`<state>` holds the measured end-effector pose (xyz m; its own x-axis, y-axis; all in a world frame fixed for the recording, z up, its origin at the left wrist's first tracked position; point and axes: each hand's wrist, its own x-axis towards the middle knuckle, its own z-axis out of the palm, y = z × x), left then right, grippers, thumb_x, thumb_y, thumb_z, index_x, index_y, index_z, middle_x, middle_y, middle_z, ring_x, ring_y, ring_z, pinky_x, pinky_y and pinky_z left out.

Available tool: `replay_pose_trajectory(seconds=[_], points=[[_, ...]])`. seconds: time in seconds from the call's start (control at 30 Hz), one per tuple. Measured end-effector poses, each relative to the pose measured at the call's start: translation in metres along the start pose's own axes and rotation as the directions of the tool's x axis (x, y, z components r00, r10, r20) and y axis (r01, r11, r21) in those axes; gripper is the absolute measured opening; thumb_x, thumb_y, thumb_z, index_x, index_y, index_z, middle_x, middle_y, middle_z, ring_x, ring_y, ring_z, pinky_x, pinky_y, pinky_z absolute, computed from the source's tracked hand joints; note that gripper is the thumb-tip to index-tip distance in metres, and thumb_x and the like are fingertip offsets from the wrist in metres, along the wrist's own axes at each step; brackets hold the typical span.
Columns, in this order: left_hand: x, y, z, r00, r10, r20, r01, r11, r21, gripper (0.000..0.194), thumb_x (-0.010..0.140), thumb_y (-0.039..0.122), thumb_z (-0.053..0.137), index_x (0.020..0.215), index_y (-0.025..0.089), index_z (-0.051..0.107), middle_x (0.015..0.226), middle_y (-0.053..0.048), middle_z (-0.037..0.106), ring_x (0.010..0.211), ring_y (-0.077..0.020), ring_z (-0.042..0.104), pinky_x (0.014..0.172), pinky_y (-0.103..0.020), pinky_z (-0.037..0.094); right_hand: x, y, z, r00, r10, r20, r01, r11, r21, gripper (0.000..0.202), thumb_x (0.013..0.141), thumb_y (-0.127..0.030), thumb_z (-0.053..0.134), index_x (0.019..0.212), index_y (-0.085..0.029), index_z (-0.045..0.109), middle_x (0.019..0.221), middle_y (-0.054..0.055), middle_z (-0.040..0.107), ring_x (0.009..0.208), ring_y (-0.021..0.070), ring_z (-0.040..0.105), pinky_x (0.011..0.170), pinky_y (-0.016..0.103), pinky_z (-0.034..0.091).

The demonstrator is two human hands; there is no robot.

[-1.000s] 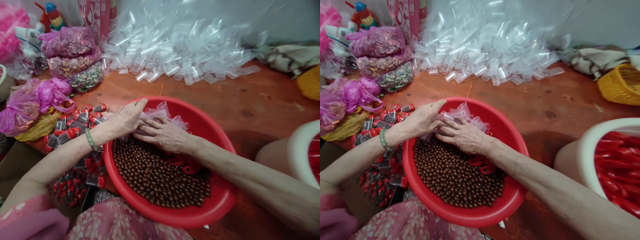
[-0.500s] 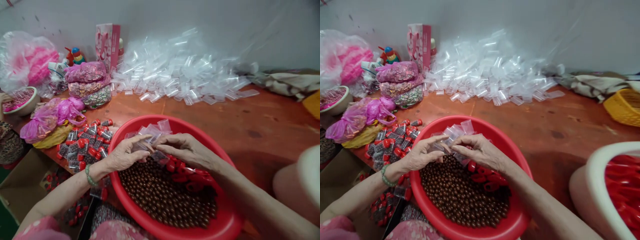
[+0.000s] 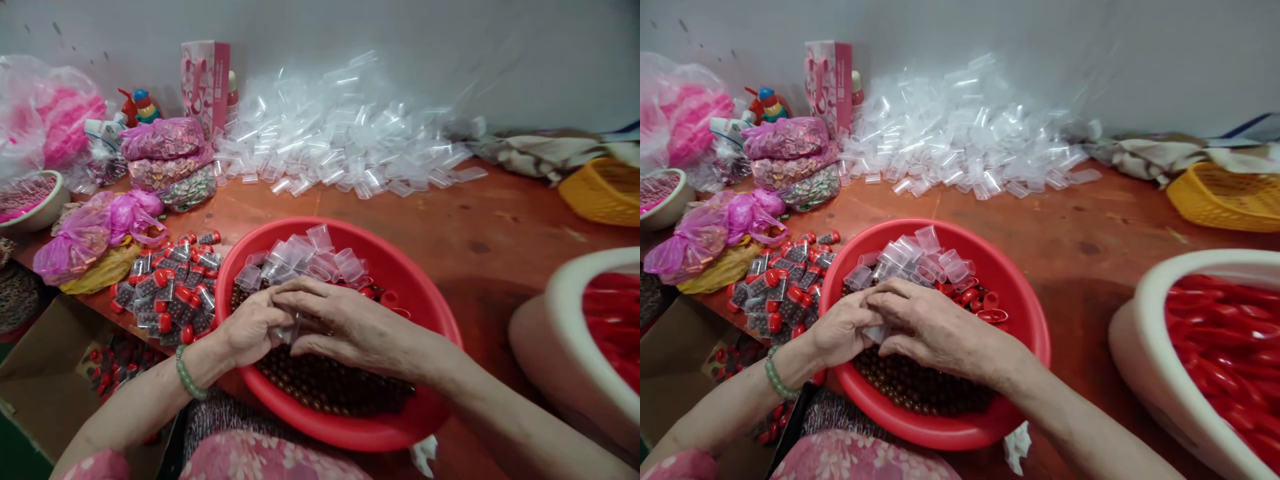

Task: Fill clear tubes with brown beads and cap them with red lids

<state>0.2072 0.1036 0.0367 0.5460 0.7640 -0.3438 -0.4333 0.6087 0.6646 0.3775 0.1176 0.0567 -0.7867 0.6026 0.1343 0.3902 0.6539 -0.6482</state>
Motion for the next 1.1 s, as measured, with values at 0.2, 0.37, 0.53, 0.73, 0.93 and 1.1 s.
replay_pose_trajectory(seconds=[0.2,0.37,0.53,0.73,0.93,1.1], points=[[-0.014,-0.002,-0.009,0.953,-0.258,0.160,0.256,0.966,0.037,0.054,0.052,-0.004,0.062,0.101,0.017,0.061,0.080,0.003,0.062,0.063,-0.0054,0.057,0.058,-0.015,0.041,-0.014,-0.023,0.006,0.984,0.023,0.177,-0.010,0.998,-0.070,0.018,0.092,-0.019,0.052,0.106,-0.018,0.063,0.115,0.011,0.061,0.101,0.0188,0.062,0.085,0.031,0.052],[-0.016,-0.001,-0.023,1.000,-0.019,-0.009,0.020,0.970,0.244,0.068,0.073,0.016,0.072,0.134,0.022,0.042,0.127,-0.009,0.054,0.113,-0.0181,0.057,0.098,-0.032,0.042,-0.028,-0.002,0.009,0.968,0.235,0.086,-0.203,0.939,-0.277,0.023,0.087,-0.021,0.058,0.109,-0.019,0.062,0.107,0.009,0.063,0.088,0.0188,0.065,0.077,0.032,0.053],[-0.017,-0.003,-0.036,0.977,0.212,-0.017,-0.166,0.807,0.567,0.050,0.086,0.024,0.058,0.133,0.018,0.044,0.136,-0.014,0.049,0.122,-0.0242,0.053,0.107,-0.042,0.038,-0.025,0.020,0.018,0.853,0.502,0.141,-0.391,0.795,-0.464,0.020,0.079,-0.008,0.056,0.096,-0.013,0.064,0.099,0.012,0.063,0.084,0.0210,0.063,0.074,0.031,0.050],[-0.014,-0.006,-0.039,0.960,0.279,-0.017,-0.206,0.749,0.629,0.040,0.089,0.023,0.053,0.128,0.017,0.051,0.132,-0.012,0.056,0.123,-0.0244,0.053,0.108,-0.043,0.037,0.000,0.018,0.044,0.865,0.425,0.265,-0.352,0.893,-0.281,0.024,0.073,0.001,0.050,0.088,-0.009,0.066,0.092,0.013,0.064,0.081,0.0195,0.062,0.076,0.029,0.048],[-0.018,0.003,-0.044,0.973,0.228,-0.026,-0.190,0.862,0.470,0.035,0.083,0.017,0.059,0.118,0.019,0.061,0.132,-0.008,0.059,0.129,-0.0217,0.049,0.115,-0.038,0.029,0.001,0.023,0.044,0.926,0.313,0.212,-0.328,0.944,0.038,0.026,0.075,-0.009,0.063,0.100,-0.013,0.062,0.099,0.007,0.066,0.091,0.0177,0.061,0.083,0.029,0.048],[-0.021,0.009,-0.044,0.993,0.047,0.108,-0.089,0.899,0.429,0.058,0.074,0.009,0.067,0.130,0.021,0.055,0.142,-0.010,0.052,0.134,-0.0246,0.045,0.115,-0.042,0.029,-0.007,0.022,0.034,0.962,0.262,0.081,-0.274,0.899,0.342,0.031,0.082,-0.031,0.068,0.108,-0.017,0.059,0.103,0.004,0.066,0.096,0.0161,0.061,0.087,0.030,0.047]])
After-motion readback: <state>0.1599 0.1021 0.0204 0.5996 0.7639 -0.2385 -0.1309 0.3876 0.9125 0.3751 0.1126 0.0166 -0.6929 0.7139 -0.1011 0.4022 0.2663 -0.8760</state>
